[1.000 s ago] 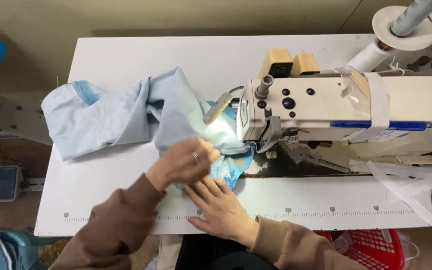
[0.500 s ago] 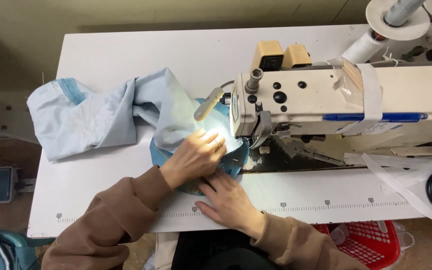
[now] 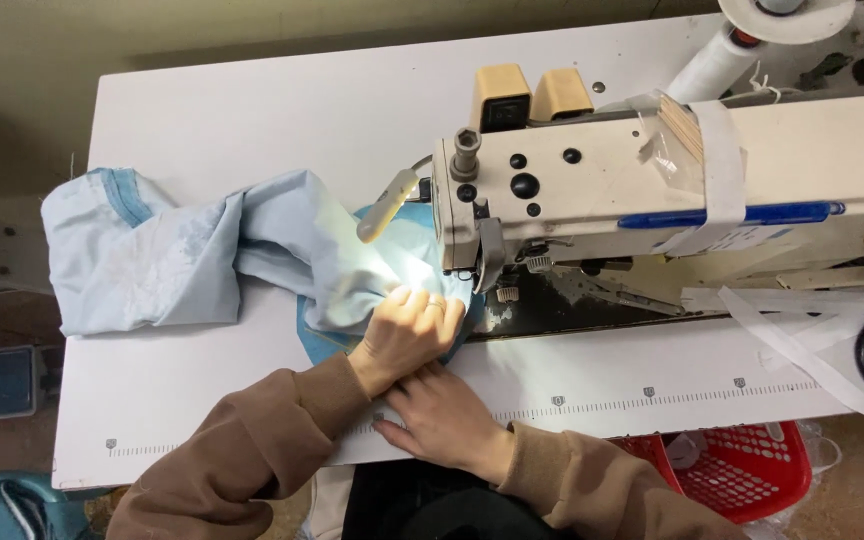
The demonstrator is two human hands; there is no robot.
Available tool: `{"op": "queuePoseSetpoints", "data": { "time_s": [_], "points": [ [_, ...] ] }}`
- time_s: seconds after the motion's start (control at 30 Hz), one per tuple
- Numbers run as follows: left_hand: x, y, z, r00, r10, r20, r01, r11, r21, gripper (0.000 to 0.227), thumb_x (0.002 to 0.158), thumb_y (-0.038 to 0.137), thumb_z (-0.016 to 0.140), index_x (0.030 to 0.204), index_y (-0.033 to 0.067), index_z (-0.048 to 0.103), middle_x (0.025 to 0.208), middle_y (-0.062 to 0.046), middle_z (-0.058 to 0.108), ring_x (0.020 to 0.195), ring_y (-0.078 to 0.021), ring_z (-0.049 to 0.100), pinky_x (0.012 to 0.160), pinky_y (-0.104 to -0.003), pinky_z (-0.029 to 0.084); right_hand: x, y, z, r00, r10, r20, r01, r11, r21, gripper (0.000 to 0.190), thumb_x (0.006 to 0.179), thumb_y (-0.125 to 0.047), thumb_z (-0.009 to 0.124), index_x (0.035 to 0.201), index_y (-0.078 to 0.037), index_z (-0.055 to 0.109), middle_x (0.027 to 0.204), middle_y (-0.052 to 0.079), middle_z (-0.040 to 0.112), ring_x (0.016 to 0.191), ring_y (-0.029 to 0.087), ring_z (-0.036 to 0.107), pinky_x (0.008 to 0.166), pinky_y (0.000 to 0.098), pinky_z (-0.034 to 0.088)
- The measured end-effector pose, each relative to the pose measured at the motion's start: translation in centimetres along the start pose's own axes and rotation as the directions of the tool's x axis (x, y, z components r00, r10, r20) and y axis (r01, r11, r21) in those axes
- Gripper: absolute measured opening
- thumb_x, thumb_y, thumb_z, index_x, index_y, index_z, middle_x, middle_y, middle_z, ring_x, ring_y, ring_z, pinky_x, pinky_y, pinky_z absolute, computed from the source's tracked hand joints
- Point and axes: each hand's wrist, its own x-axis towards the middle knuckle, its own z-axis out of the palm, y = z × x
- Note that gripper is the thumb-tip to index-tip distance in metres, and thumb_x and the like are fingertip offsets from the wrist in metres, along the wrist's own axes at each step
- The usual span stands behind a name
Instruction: Operating an industrial sewing machine to stitch together various fabric components for garment or textile production.
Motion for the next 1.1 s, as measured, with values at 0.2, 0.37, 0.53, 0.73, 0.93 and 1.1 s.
{"op": "queuePoseSetpoints", "data": {
  "time_s": [0.2, 0.37, 0.53, 0.73, 0.93, 1.1],
  "points": [
    [0.4, -0.7, 0.3, 0.991, 0.108, -0.073, -0.106, 0.994, 0.028, 0.025, 0.102, 0.013, 0.058, 0.077, 0.0158, 0.061, 0.082, -0.003, 0.057, 0.093, -0.0164, 0.067, 0.059, -0.023, 0.044, 0.1, -0.1, -0.4, 0.999, 0.014, -0.04, -0.012, 0.999, 0.032, 0.039, 0.097, -0.036, 0.065, 0.114, -0.001, 0.065, 0.105, 0.017, 0.064, 0.099, 0.038, 0.06, 0.095, 0.049, 0.048],
    [0.3, -2.0, 0.6, 0.925, 0.377, 0.047, -0.366, 0.919, -0.147, 0.019, 0.1, 0.002, 0.046, 0.105, 0.0056, 0.064, 0.113, -0.013, 0.061, 0.105, -0.0257, 0.054, 0.097, -0.038, 0.05, 0.3, -0.3, -1.2, 0.998, -0.002, -0.065, 0.004, 1.0, 0.018, 0.044, 0.095, -0.034, 0.067, 0.124, -0.001, 0.064, 0.112, 0.02, 0.064, 0.101, 0.036, 0.062, 0.092, 0.044, 0.048],
    [0.2, -1.2, 1.4, 0.962, 0.248, 0.114, -0.201, 0.927, -0.317, 0.018, 0.096, -0.002, 0.055, 0.082, 0.01, 0.055, 0.088, -0.01, 0.055, 0.07, -0.0226, 0.05, 0.06, -0.034, 0.041, 0.2, -0.3, -1.0, 0.997, 0.002, -0.074, -0.003, 1.0, -0.018, 0.045, 0.094, -0.036, 0.068, 0.124, -0.002, 0.065, 0.115, 0.02, 0.065, 0.106, 0.037, 0.062, 0.105, 0.0473, 0.045],
    [1.3, -0.7, 0.0, 0.987, 0.143, 0.074, -0.129, 0.978, -0.165, 0.023, 0.102, 0.006, 0.055, 0.081, 0.0151, 0.05, 0.078, -0.003, 0.044, 0.062, -0.0152, 0.042, 0.048, -0.028, 0.036, -0.2, 0.0, -0.3, 0.998, 0.022, -0.057, -0.021, 1.0, 0.016, 0.038, 0.096, -0.037, 0.067, 0.105, -0.001, 0.067, 0.098, 0.018, 0.064, 0.092, 0.037, 0.062, 0.09, 0.0468, 0.048],
    [1.0, -1.9, -0.4, 0.943, 0.325, 0.075, -0.302, 0.928, -0.217, 0.013, 0.102, 0.001, 0.051, 0.103, 0.0075, 0.062, 0.08, -0.004, 0.057, 0.074, -0.02, 0.052, 0.069, -0.031, 0.046, 0.0, -0.1, -0.9, 0.998, 0.008, -0.056, -0.007, 1.0, 0.021, 0.039, 0.095, -0.035, 0.068, 0.116, -0.003, 0.065, 0.109, 0.018, 0.066, 0.098, 0.035, 0.064, 0.089, 0.0434, 0.05],
    [0.6, -2.5, -0.2, 0.947, 0.321, -0.013, -0.301, 0.871, -0.389, 0.018, 0.103, -0.005, 0.052, 0.088, 0.0009, 0.062, 0.074, -0.006, 0.052, 0.071, -0.0204, 0.048, 0.065, -0.033, 0.045, 0.2, -0.4, -1.5, 0.994, 0.016, -0.11, -0.015, 1.0, 0.007, 0.041, 0.093, -0.033, 0.069, 0.122, -0.004, 0.065, 0.111, 0.016, 0.067, 0.1, 0.034, 0.063, 0.093, 0.0434, 0.049]
  ]
}}
